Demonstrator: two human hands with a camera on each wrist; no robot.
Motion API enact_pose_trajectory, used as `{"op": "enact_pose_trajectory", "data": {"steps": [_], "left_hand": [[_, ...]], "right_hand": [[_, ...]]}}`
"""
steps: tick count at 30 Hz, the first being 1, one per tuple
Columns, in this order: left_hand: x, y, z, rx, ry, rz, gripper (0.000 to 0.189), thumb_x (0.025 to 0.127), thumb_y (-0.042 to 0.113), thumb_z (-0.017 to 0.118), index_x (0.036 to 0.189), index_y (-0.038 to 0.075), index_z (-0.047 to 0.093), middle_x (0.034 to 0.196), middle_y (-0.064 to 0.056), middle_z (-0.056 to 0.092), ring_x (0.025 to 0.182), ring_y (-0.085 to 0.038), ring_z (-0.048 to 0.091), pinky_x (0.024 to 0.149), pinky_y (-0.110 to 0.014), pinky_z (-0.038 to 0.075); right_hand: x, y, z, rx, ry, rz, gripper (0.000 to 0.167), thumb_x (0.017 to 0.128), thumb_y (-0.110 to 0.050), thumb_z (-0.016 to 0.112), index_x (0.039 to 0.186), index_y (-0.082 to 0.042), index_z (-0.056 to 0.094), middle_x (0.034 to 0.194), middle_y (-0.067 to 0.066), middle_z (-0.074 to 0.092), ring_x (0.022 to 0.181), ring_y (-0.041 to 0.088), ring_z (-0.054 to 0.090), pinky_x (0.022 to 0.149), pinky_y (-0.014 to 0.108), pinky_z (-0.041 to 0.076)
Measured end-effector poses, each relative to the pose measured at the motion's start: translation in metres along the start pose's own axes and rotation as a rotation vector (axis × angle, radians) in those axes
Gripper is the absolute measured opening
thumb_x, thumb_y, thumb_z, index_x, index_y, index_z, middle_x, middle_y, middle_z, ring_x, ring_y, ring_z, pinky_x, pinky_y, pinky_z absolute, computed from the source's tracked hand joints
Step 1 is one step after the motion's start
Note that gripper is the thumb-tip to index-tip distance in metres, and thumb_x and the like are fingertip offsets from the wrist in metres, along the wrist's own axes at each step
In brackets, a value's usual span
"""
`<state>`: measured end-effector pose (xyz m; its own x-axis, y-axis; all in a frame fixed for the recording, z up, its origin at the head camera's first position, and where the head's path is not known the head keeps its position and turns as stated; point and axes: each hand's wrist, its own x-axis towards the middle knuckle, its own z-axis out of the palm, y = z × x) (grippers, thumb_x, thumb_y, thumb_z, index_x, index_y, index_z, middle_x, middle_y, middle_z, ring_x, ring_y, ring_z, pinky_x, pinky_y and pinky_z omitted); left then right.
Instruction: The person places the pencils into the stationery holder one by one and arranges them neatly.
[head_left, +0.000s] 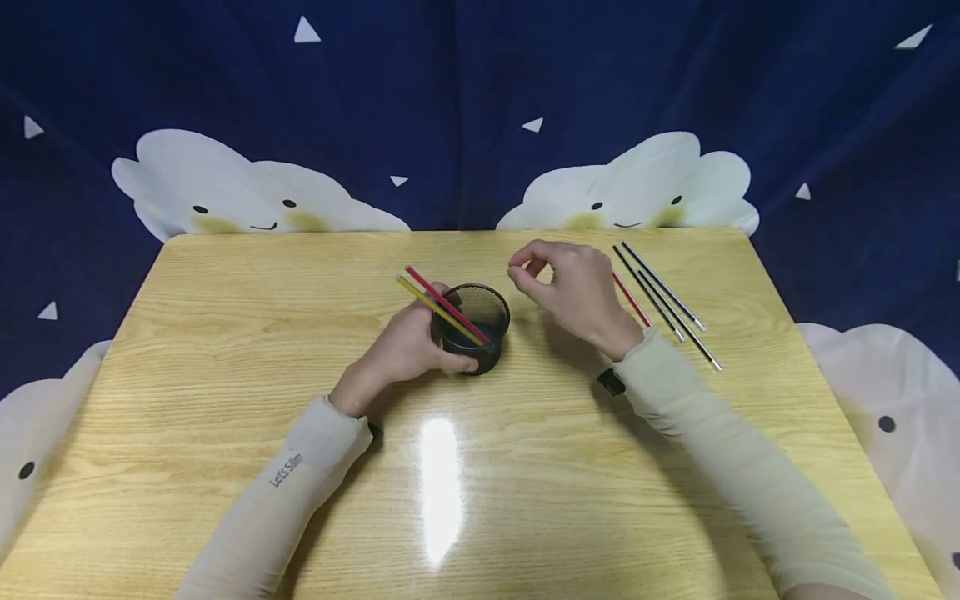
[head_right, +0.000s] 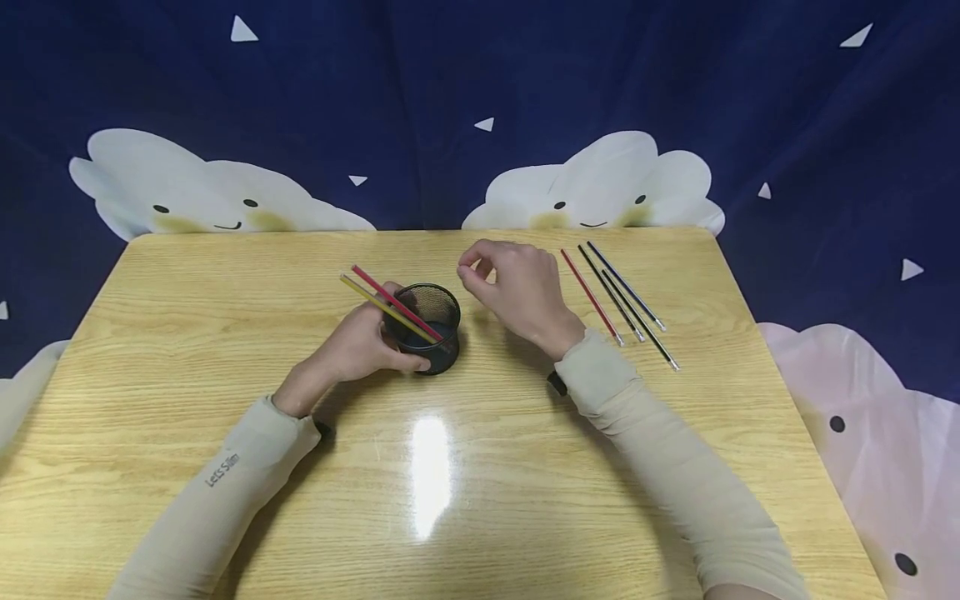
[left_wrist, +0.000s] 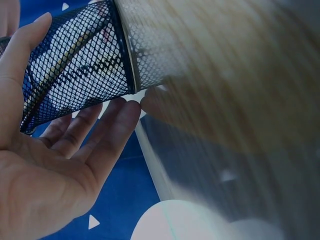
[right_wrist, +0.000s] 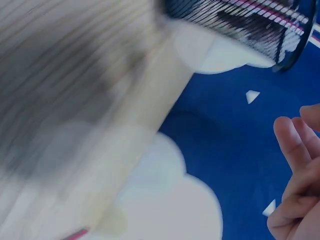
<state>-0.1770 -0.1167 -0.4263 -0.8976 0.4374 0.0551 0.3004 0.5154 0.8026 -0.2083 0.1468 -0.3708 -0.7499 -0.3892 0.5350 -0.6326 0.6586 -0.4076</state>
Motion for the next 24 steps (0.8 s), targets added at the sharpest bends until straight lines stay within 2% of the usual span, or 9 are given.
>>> {"op": "enact_pose_trajectory", "data": {"steps": [5, 9, 18, 24], "left_hand": [[-0.002, 0.0, 0.0, 0.01, -0.003, -0.014, 0.086, 0.07, 0.027, 0.106, 0.137, 0.007, 0.056, 0.117, -0.006, 0.066, 0.099, -0.027, 0.06, 0.092, -0.044, 0.048], [-0.001, -0.001, 0.0, 0.013, -0.004, -0.019, 0.085, 0.069, 0.028, 0.106, 0.136, 0.009, 0.055, 0.117, -0.006, 0.066, 0.099, -0.027, 0.06, 0.091, -0.044, 0.049], [-0.002, -0.001, 0.001, 0.014, -0.007, -0.023, 0.087, 0.07, 0.027, 0.106, 0.138, 0.004, 0.056, 0.115, -0.006, 0.065, 0.094, -0.027, 0.059, 0.09, -0.044, 0.049], [-0.001, -0.001, 0.001, 0.008, -0.008, -0.012, 0.086, 0.069, 0.027, 0.105, 0.137, 0.006, 0.056, 0.12, -0.006, 0.065, 0.107, -0.027, 0.062, 0.098, -0.046, 0.05]], "right_hand": [[-0.012, 0.027, -0.012, -0.08, -0.056, 0.09, 0.011, 0.1, -0.024, 0.077, 0.098, -0.014, 0.083, 0.081, -0.001, 0.077, 0.05, 0.01, 0.049, 0.054, 0.039, 0.039], [-0.023, 0.049, -0.02, -0.135, -0.105, 0.149, 0.012, 0.102, -0.023, 0.076, 0.1, -0.013, 0.082, 0.084, 0.002, 0.077, 0.053, 0.014, 0.052, 0.056, 0.042, 0.041], [-0.046, 0.094, -0.036, -0.261, -0.185, 0.223, 0.011, 0.102, -0.02, 0.073, 0.102, -0.011, 0.081, 0.084, 0.005, 0.076, 0.06, 0.021, 0.058, 0.053, 0.043, 0.042], [-0.055, 0.115, -0.046, -0.315, -0.22, 0.286, 0.013, 0.102, -0.02, 0.075, 0.103, -0.008, 0.079, 0.08, 0.006, 0.073, 0.06, 0.025, 0.061, 0.051, 0.045, 0.042]]}}
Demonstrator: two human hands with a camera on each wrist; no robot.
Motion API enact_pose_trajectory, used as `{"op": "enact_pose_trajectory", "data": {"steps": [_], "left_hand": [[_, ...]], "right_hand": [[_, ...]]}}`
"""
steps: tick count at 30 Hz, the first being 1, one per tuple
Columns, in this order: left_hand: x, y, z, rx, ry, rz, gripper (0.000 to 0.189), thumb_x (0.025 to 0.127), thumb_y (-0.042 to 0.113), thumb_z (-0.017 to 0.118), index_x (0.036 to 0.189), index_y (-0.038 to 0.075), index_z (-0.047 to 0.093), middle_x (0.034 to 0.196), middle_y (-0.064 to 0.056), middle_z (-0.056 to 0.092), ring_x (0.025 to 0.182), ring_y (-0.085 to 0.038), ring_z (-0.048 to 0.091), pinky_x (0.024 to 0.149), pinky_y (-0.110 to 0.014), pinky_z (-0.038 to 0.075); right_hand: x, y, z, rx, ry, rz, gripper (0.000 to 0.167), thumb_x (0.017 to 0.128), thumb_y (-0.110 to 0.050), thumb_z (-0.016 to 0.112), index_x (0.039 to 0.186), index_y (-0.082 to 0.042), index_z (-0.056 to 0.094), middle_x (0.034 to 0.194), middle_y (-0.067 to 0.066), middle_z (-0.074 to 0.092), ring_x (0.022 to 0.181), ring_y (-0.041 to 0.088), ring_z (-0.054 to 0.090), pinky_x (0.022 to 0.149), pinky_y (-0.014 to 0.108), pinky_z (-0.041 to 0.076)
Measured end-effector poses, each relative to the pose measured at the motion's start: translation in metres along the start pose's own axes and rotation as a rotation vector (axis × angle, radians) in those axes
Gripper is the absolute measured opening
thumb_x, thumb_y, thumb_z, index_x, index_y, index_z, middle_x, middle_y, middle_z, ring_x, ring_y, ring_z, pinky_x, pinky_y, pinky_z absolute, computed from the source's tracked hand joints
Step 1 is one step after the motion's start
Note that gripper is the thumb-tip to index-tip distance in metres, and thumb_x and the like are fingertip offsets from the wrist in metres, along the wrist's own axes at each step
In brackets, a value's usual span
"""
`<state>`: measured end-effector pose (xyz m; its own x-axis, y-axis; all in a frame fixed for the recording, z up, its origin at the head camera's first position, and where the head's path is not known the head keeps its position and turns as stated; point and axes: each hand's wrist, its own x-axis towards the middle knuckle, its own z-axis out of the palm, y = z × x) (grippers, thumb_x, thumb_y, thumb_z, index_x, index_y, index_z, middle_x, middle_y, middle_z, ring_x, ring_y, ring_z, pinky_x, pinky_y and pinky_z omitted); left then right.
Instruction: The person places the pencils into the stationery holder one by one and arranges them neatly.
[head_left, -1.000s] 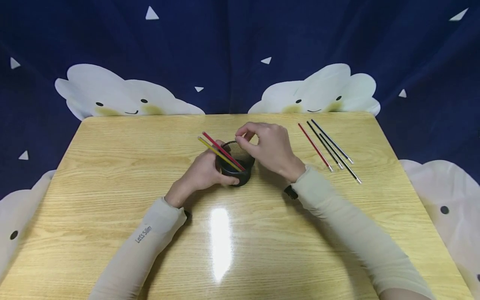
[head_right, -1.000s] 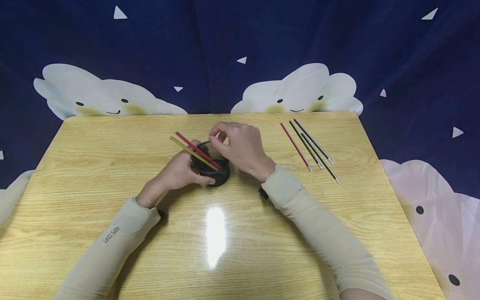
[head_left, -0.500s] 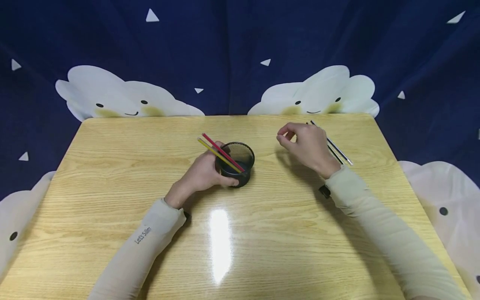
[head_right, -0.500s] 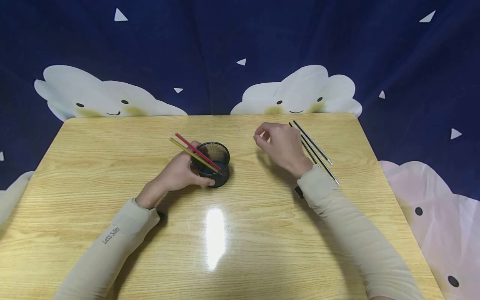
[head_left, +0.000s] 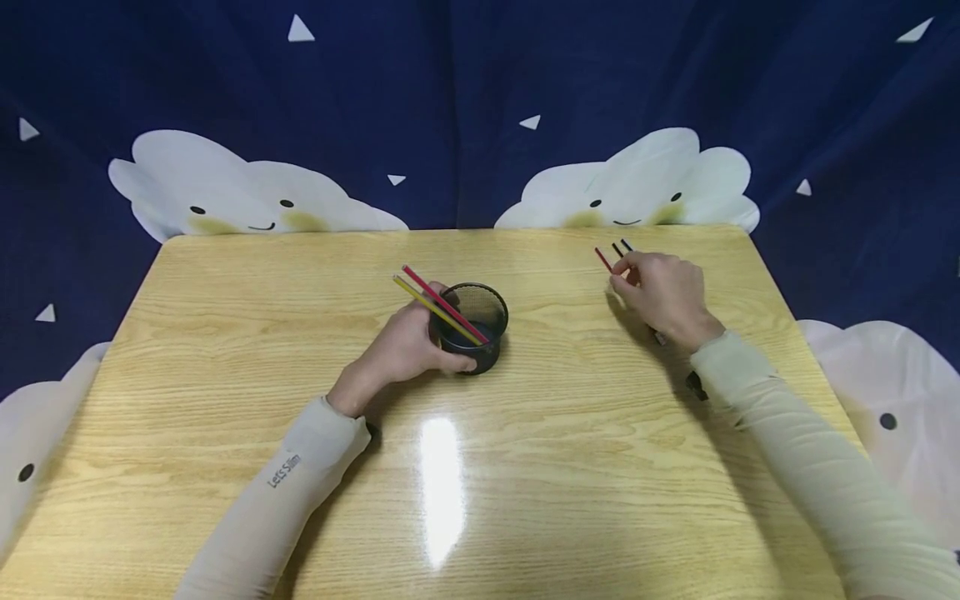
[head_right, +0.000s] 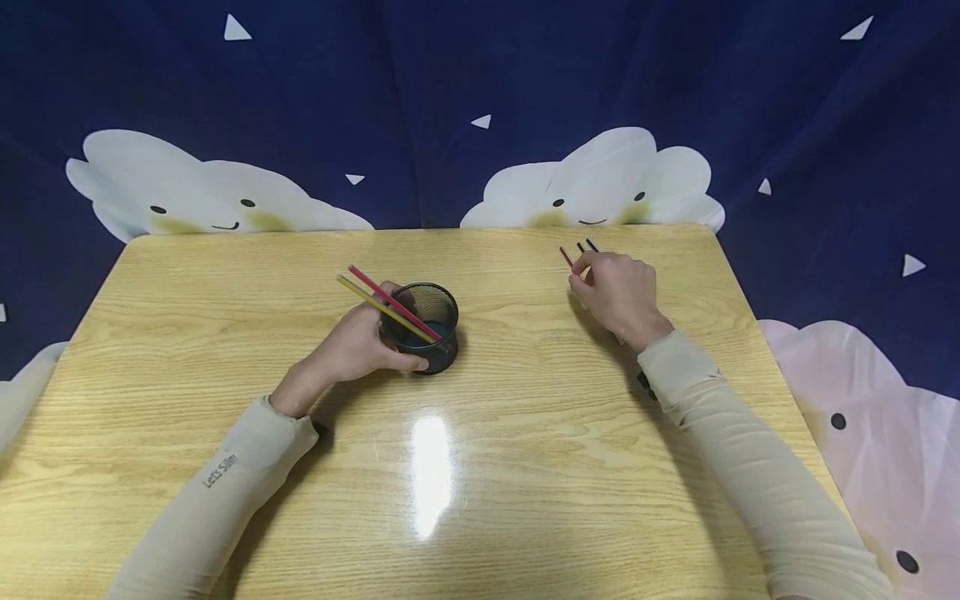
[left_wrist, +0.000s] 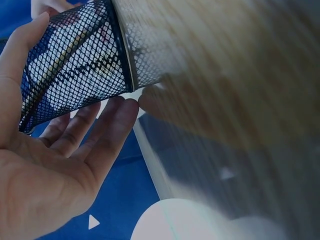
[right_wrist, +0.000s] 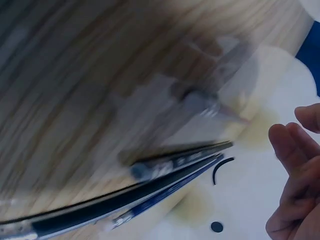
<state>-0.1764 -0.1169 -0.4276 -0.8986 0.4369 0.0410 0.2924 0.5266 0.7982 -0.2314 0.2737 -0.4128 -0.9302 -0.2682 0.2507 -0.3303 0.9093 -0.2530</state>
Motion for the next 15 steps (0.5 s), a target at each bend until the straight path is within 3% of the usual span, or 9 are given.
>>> {"op": "enact_pose_trajectory", "data": {"steps": [15], "left_hand": [[0.0, 0.001, -0.001, 0.0, -0.001, 0.013, 0.084, 0.069, 0.027, 0.106, 0.133, 0.007, 0.056, 0.117, -0.006, 0.063, 0.098, -0.025, 0.059, 0.088, -0.043, 0.049]], "right_hand": [[0.007, 0.015, 0.003, -0.104, -0.161, 0.117, 0.02, 0.103, -0.025, 0.075, 0.104, -0.006, 0.08, 0.081, 0.009, 0.074, 0.062, 0.028, 0.062, 0.052, 0.046, 0.046]]}}
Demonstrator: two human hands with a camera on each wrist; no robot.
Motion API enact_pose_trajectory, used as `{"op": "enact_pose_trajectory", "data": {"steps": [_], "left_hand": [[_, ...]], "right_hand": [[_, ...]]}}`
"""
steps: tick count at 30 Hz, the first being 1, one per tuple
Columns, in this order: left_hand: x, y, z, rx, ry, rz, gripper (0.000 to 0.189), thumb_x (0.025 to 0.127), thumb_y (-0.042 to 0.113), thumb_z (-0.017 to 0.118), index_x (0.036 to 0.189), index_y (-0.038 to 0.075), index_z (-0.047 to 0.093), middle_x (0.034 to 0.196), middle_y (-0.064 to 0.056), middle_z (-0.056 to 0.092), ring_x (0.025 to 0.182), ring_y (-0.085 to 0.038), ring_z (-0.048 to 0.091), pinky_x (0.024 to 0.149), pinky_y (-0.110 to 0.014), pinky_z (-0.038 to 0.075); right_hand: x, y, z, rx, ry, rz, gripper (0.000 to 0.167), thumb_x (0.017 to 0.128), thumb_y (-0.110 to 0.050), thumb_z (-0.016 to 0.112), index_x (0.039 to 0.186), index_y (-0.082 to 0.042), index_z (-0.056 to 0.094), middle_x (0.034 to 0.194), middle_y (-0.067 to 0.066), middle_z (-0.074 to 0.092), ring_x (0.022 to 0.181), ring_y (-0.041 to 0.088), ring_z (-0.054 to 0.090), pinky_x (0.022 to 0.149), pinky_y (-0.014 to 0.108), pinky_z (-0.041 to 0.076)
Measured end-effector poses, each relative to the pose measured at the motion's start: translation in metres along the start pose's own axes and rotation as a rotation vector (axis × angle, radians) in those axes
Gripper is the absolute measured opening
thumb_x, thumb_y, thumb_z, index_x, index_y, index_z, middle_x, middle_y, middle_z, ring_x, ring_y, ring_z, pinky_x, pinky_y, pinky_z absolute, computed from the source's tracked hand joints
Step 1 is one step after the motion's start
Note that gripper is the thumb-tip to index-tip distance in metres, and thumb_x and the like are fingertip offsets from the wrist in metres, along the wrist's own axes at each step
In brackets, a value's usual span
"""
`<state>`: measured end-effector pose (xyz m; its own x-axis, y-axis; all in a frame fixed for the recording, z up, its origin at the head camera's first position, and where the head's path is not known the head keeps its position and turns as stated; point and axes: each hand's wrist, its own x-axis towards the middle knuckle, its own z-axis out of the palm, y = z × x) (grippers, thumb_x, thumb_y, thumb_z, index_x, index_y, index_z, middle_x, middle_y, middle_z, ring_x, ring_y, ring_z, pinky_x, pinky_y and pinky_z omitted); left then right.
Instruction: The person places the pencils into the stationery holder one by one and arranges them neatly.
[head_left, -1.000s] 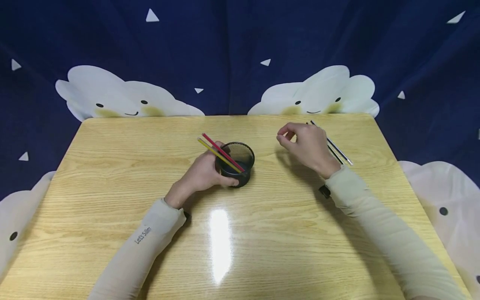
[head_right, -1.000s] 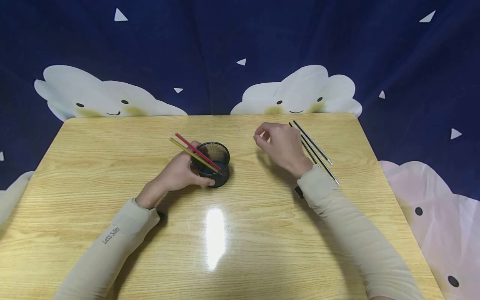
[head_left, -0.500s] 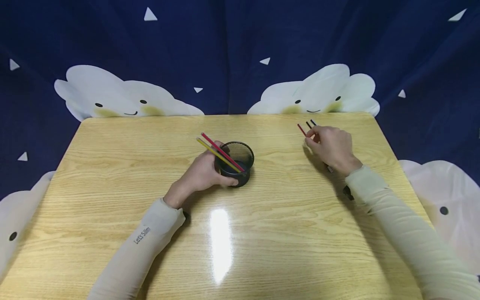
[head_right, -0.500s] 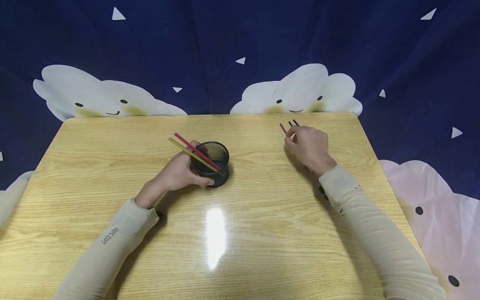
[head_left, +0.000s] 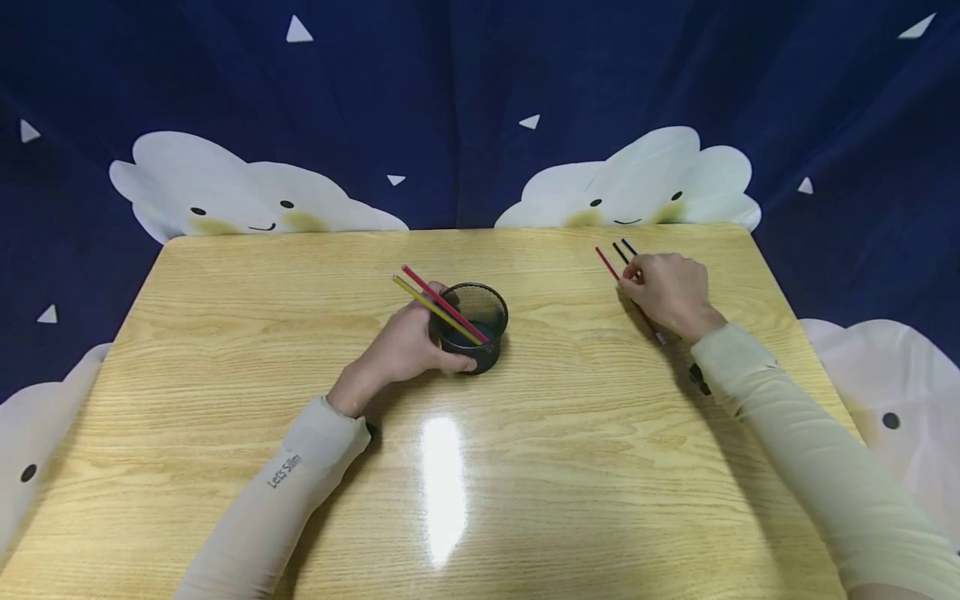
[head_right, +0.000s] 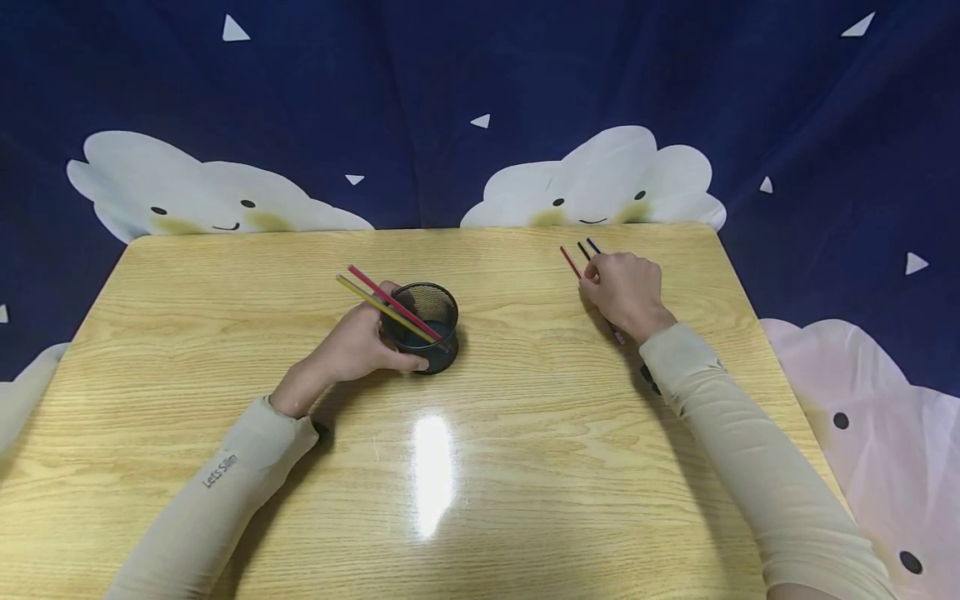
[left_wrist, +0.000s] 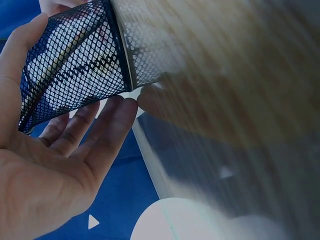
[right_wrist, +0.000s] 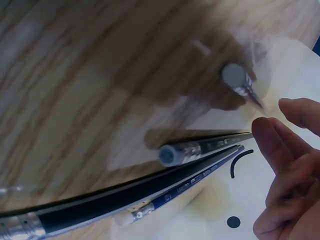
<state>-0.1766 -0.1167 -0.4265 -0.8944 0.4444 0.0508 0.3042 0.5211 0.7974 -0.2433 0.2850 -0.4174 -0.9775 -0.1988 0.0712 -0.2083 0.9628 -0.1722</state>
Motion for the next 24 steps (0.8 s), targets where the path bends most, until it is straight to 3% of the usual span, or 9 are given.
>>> {"op": "enact_pose_trajectory", "data": {"steps": [6, 12, 15, 19, 24], "left_hand": [[0.0005, -0.0011, 0.0004, 0.002, -0.003, -0.002, 0.084, 0.071, 0.026, 0.105, 0.136, 0.003, 0.056, 0.113, -0.006, 0.063, 0.09, -0.026, 0.059, 0.084, -0.043, 0.049], [0.0007, -0.0023, 0.0008, -0.005, -0.001, 0.001, 0.087, 0.07, 0.025, 0.105, 0.137, 0.002, 0.056, 0.12, -0.007, 0.064, 0.1, -0.026, 0.06, 0.091, -0.043, 0.049], [0.0011, -0.0037, 0.0011, -0.008, 0.0, 0.003, 0.085, 0.07, 0.025, 0.105, 0.136, 0.002, 0.056, 0.119, -0.006, 0.063, 0.095, -0.026, 0.059, 0.088, -0.043, 0.049], [0.0009, -0.0038, 0.0008, -0.006, 0.002, 0.001, 0.085, 0.071, 0.026, 0.105, 0.136, 0.002, 0.057, 0.119, -0.006, 0.063, 0.092, -0.025, 0.058, 0.086, -0.042, 0.049], [0.0002, -0.0024, 0.0002, 0.011, 0.006, -0.001, 0.084, 0.07, 0.028, 0.105, 0.136, 0.006, 0.057, 0.12, -0.005, 0.063, 0.1, -0.026, 0.06, 0.094, -0.044, 0.049]], "right_hand": [[0.0007, 0.0038, 0.001, -0.004, -0.037, 0.008, 0.02, 0.102, -0.025, 0.077, 0.102, -0.005, 0.081, 0.082, 0.01, 0.075, 0.063, 0.029, 0.064, 0.053, 0.049, 0.048], [0.0012, 0.0062, 0.0031, 0.004, -0.059, 0.004, 0.02, 0.1, -0.024, 0.074, 0.102, -0.006, 0.081, 0.088, 0.012, 0.078, 0.072, 0.033, 0.069, 0.059, 0.055, 0.052], [0.0013, 0.0053, 0.0033, 0.004, -0.056, 0.008, 0.019, 0.1, -0.023, 0.074, 0.102, -0.006, 0.081, 0.088, 0.012, 0.078, 0.072, 0.034, 0.069, 0.061, 0.056, 0.052], [0.0006, 0.0057, 0.0033, 0.013, -0.066, 0.016, 0.019, 0.101, -0.024, 0.073, 0.103, -0.006, 0.08, 0.085, 0.01, 0.076, 0.069, 0.032, 0.067, 0.06, 0.054, 0.051], [-0.0024, 0.0059, 0.0027, 0.037, -0.078, 0.029, 0.02, 0.102, -0.025, 0.073, 0.104, -0.006, 0.078, 0.078, 0.007, 0.072, 0.064, 0.029, 0.063, 0.055, 0.049, 0.046]]}}
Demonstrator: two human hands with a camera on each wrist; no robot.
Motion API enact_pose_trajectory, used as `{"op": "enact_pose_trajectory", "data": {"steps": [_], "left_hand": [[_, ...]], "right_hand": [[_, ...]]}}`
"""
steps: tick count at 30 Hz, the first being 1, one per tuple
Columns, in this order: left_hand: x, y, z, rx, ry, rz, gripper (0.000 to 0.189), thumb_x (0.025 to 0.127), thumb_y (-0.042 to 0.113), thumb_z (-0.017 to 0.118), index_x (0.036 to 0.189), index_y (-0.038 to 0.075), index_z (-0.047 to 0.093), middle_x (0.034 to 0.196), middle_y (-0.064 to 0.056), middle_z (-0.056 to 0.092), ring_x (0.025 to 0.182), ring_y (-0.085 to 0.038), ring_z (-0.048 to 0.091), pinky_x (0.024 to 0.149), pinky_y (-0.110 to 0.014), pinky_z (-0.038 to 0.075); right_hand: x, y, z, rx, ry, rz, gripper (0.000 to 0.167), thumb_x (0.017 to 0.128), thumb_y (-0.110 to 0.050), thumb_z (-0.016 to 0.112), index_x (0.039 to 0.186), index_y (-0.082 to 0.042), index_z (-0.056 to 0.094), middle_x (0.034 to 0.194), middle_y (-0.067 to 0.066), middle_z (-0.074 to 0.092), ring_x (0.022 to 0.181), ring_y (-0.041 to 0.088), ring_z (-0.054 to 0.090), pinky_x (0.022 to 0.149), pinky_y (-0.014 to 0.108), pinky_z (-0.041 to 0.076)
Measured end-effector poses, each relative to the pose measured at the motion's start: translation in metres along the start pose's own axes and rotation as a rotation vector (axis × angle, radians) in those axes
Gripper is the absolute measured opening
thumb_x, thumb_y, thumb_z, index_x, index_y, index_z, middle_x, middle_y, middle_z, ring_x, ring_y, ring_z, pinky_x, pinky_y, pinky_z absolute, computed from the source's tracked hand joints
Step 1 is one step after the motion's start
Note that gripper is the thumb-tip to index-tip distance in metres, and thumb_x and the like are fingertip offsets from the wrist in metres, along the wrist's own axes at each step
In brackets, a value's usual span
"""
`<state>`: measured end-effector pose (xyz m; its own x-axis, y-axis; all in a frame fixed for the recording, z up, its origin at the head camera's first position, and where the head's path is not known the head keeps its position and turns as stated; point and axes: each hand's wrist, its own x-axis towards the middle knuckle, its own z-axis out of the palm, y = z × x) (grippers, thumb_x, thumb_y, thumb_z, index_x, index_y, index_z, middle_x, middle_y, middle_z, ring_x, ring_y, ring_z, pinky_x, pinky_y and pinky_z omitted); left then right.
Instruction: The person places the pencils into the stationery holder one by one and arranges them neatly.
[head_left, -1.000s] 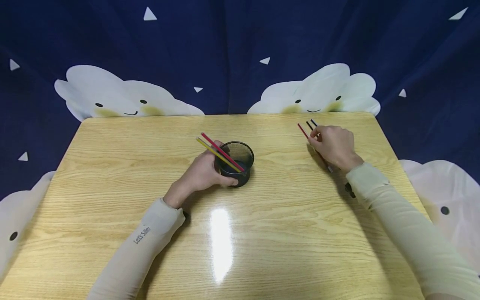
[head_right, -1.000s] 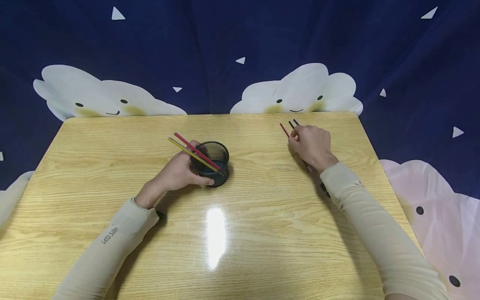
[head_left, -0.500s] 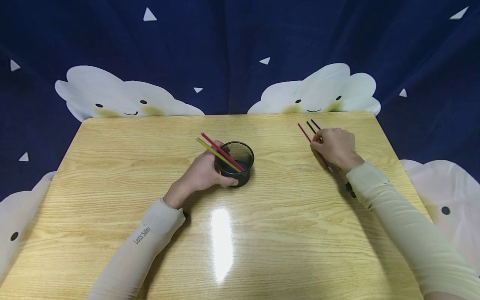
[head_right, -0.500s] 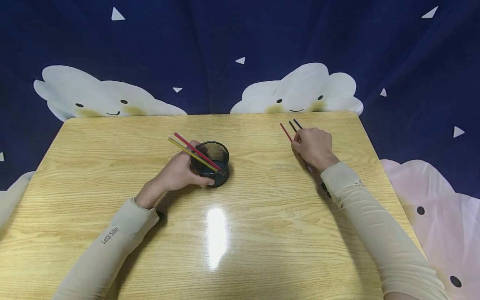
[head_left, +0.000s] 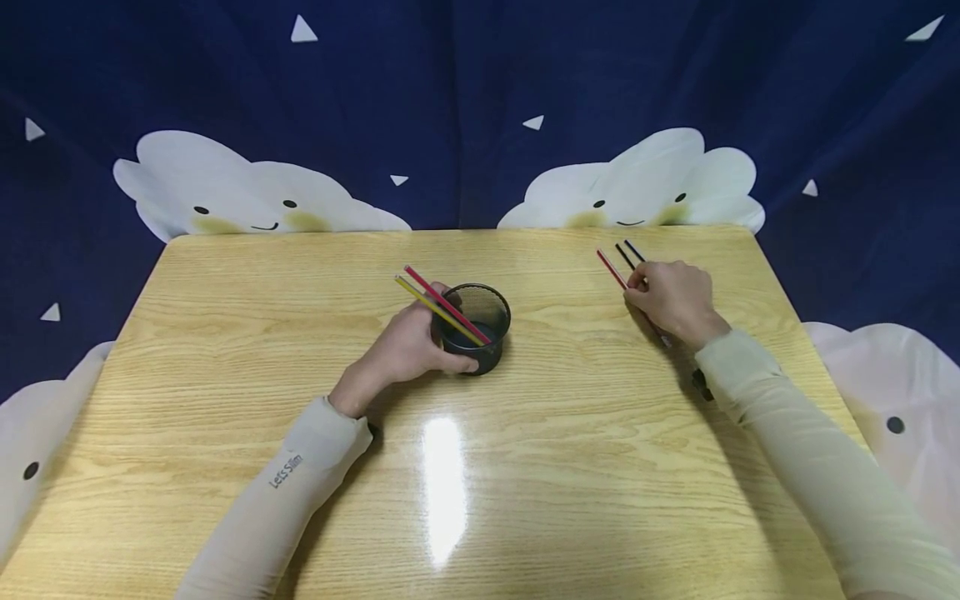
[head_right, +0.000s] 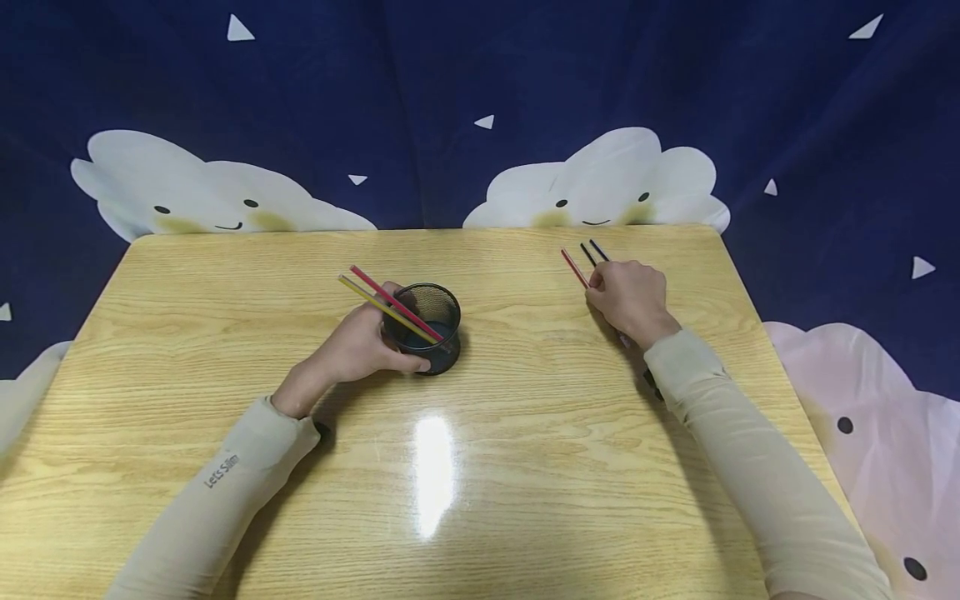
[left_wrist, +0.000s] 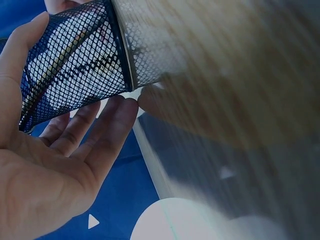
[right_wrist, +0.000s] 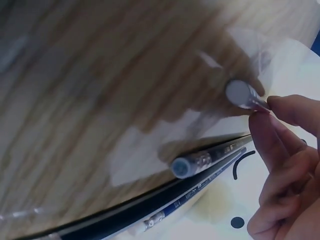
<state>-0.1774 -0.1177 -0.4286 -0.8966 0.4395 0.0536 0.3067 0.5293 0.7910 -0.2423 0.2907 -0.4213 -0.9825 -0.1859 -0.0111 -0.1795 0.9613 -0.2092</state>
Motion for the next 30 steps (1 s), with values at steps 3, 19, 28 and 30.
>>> {"op": "enact_pose_trajectory", "data": {"steps": [3, 19, 28, 30], "left_hand": [[0.0, 0.001, 0.0, 0.001, -0.001, 0.001, 0.083, 0.07, 0.028, 0.105, 0.135, 0.008, 0.058, 0.122, -0.004, 0.063, 0.102, -0.026, 0.061, 0.095, -0.044, 0.049], [-0.002, 0.001, 0.0, -0.027, 0.003, -0.007, 0.087, 0.068, 0.025, 0.106, 0.137, 0.008, 0.056, 0.122, -0.007, 0.065, 0.101, -0.026, 0.062, 0.092, -0.044, 0.05], [-0.001, 0.001, 0.001, -0.033, -0.001, -0.008, 0.086, 0.069, 0.024, 0.106, 0.138, 0.008, 0.056, 0.126, -0.007, 0.065, 0.111, -0.027, 0.063, 0.1, -0.046, 0.049], [-0.001, 0.002, 0.0, -0.032, 0.0, -0.007, 0.087, 0.069, 0.024, 0.106, 0.138, 0.008, 0.055, 0.128, -0.007, 0.065, 0.116, -0.027, 0.062, 0.104, -0.047, 0.048]], "right_hand": [[-0.003, -0.001, -0.001, 0.009, 0.012, 0.011, 0.019, 0.101, -0.025, 0.073, 0.105, -0.007, 0.078, 0.076, 0.006, 0.071, 0.064, 0.029, 0.061, 0.055, 0.046, 0.043], [-0.021, -0.041, -0.015, 0.193, 0.266, -0.126, 0.014, 0.101, -0.023, 0.075, 0.105, -0.011, 0.08, 0.075, 0.0, 0.074, 0.062, 0.021, 0.062, 0.057, 0.045, 0.041], [-0.028, -0.07, -0.022, 0.29, 0.38, -0.218, 0.014, 0.1, -0.022, 0.078, 0.107, -0.011, 0.081, 0.077, -0.002, 0.075, 0.051, 0.004, 0.05, 0.058, 0.04, 0.037], [-0.028, -0.077, -0.025, 0.321, 0.396, -0.231, 0.013, 0.099, -0.022, 0.078, 0.107, -0.012, 0.082, 0.077, -0.004, 0.075, 0.05, 0.002, 0.048, 0.058, 0.038, 0.036]]}}
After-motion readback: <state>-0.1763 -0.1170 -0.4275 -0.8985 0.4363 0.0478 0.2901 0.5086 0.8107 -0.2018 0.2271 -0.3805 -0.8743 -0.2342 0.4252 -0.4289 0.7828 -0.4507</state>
